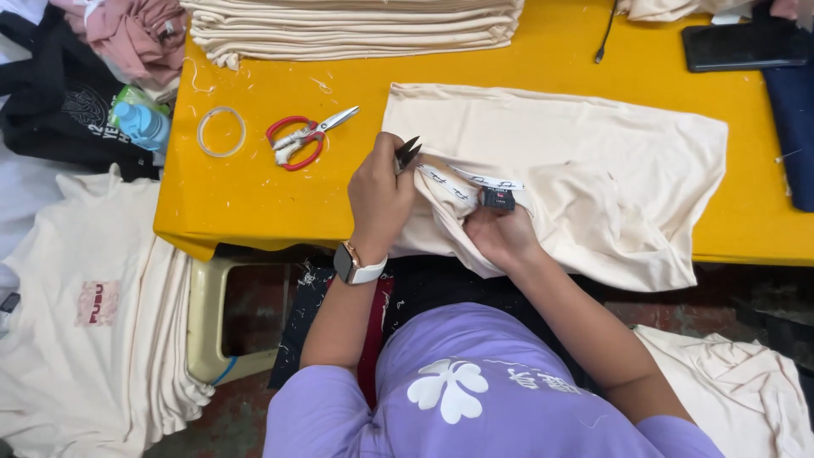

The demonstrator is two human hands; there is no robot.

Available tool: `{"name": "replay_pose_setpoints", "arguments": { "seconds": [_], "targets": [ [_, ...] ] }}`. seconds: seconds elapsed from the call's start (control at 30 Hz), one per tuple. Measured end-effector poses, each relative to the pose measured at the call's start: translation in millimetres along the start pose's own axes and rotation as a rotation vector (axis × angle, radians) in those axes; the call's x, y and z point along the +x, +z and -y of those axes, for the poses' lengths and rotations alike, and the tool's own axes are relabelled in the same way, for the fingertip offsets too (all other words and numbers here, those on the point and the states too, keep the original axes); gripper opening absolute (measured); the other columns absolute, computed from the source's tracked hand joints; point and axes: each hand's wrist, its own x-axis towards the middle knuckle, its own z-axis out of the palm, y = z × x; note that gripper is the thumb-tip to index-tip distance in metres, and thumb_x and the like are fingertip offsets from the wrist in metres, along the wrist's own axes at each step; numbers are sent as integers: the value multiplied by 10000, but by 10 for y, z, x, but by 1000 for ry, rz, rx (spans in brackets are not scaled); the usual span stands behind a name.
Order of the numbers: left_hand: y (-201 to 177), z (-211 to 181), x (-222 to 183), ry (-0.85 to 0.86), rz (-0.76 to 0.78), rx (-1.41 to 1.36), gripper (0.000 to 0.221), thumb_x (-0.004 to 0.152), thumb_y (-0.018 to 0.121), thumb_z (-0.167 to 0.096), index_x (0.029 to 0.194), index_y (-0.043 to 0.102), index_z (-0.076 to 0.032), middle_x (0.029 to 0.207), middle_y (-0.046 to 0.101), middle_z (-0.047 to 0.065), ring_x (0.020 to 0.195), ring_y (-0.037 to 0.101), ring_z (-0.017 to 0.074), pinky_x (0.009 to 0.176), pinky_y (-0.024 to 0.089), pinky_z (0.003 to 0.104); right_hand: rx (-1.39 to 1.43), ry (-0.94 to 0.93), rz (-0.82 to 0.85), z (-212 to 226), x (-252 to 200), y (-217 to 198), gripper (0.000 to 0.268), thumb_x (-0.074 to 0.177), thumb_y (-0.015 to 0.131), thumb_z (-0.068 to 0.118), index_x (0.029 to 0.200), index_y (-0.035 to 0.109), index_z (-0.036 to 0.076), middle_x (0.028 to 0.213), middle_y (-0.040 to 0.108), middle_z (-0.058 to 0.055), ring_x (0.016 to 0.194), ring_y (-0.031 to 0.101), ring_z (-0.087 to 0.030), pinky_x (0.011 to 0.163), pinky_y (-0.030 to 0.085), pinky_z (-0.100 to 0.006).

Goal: Trimming loose threads from t-shirts with scissors and folding them neatly on a factory work table.

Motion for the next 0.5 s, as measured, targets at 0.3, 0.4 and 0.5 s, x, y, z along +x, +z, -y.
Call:
{"name": "replay_pose_setpoints", "arguments": {
  "seconds": [0.3,0.4,0.5],
  "targets": [
    [225,72,13,-110,39,-21,154,998,632,-200,1059,508,-132,895,713,169,860,720,427,768,546,515,-462,-128,-67,102,-462,23,128,1002,556,46,1090,608,-31,989,685,-129,994,687,-283,1012,508,-463],
    [150,95,11,-116,98,26,232,988,648,-252,1115,499,-129,950,707,229,906,688,496,767,515,600,-1770,-367,292,744,-1016,519,289,1005,571,161,1170,730,-16,1151,733,-259,1095,670,-501,938,523,-569],
    [54,-57,12,-9,274,184,254,958,644,-341,1054,520,-141,907,726,99,832,677,413,642,459,510,-1747,-556,-257,1483,-1268,-73,680,1066,355,594,1139,676,-1,1137,723,-124,1116,658,-220,1062,460,-358]
  ]
}}
